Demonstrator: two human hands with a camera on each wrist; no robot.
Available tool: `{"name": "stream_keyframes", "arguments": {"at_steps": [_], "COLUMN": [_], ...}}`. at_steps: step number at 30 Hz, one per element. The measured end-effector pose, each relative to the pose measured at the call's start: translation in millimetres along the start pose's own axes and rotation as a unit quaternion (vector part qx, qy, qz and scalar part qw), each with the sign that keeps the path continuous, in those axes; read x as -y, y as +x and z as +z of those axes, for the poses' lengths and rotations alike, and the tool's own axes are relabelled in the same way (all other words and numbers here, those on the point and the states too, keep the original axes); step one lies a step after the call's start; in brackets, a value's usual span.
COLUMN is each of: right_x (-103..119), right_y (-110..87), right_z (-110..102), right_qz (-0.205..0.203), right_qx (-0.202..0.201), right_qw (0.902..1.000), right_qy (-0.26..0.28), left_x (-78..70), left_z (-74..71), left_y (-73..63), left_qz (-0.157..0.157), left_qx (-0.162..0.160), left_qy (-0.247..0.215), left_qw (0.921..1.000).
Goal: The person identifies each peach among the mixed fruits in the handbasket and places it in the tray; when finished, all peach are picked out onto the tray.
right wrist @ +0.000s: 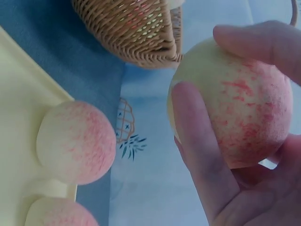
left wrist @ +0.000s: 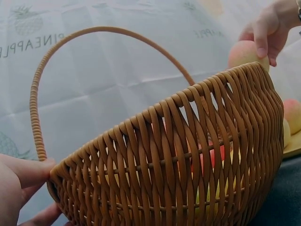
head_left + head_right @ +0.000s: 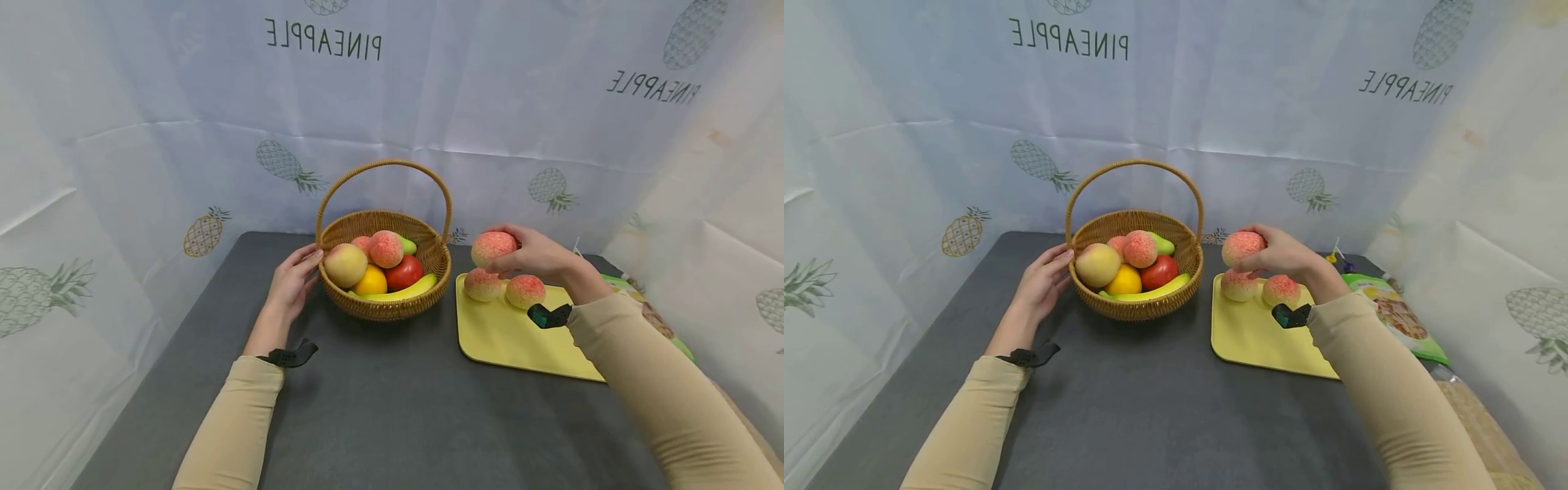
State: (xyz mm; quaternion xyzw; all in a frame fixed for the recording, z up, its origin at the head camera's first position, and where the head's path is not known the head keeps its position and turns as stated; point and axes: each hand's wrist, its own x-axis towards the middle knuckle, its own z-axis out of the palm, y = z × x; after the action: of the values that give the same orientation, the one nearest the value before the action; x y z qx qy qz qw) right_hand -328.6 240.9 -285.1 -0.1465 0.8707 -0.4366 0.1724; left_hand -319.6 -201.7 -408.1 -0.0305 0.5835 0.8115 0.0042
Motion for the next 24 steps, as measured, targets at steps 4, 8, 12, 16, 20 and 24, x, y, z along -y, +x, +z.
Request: {"name": "stream_keyframes", "arguments": {"at_steps": [4, 8, 12, 16, 20, 24], "right_x": [-9.9, -20.9, -31.4, -43.0, -53.6, -62.6], "right_y": [-2.8, -6.8, -13.3, -19.9, -26.0, -31.6], "right_z": [-3.5, -7.7, -13.1, -19.2, -26.1, -33.6], "right_qz": [0.006, 0.018, 0.033, 0.053, 0.066, 0.071], "right_qx": [-0.016, -0.025, -0.039, -0.054, -0.059, -0.064], "right_qw": [0.9994, 0.9988, 0.9974, 0.9949, 0.9945, 0.9939], "right_qy": [-0.030, -0.038, -0.051, -0.066, -0.057, -0.056], "left_x": [0.2, 1.1, 1.9, 2.2, 1.8, 0.5], "left_z": [-0.6, -0.2, 0.7, 0.5, 0.0, -0.5], "left_y": [-0.6, -1.2, -1.5, -1.8, -1.3, -1.0], "left_qz": [0.000, -0.001, 0.000, -0.004, -0.005, -0.004], "left_qx": [0.001, 0.000, 0.001, -0.001, -0.003, -0.004], "left_qy": [0.000, 0.000, -0.001, -0.001, -0.001, -0.001], "left_qw": [1.0000, 1.0000, 1.0000, 1.0000, 1.0000, 1.0000]}}
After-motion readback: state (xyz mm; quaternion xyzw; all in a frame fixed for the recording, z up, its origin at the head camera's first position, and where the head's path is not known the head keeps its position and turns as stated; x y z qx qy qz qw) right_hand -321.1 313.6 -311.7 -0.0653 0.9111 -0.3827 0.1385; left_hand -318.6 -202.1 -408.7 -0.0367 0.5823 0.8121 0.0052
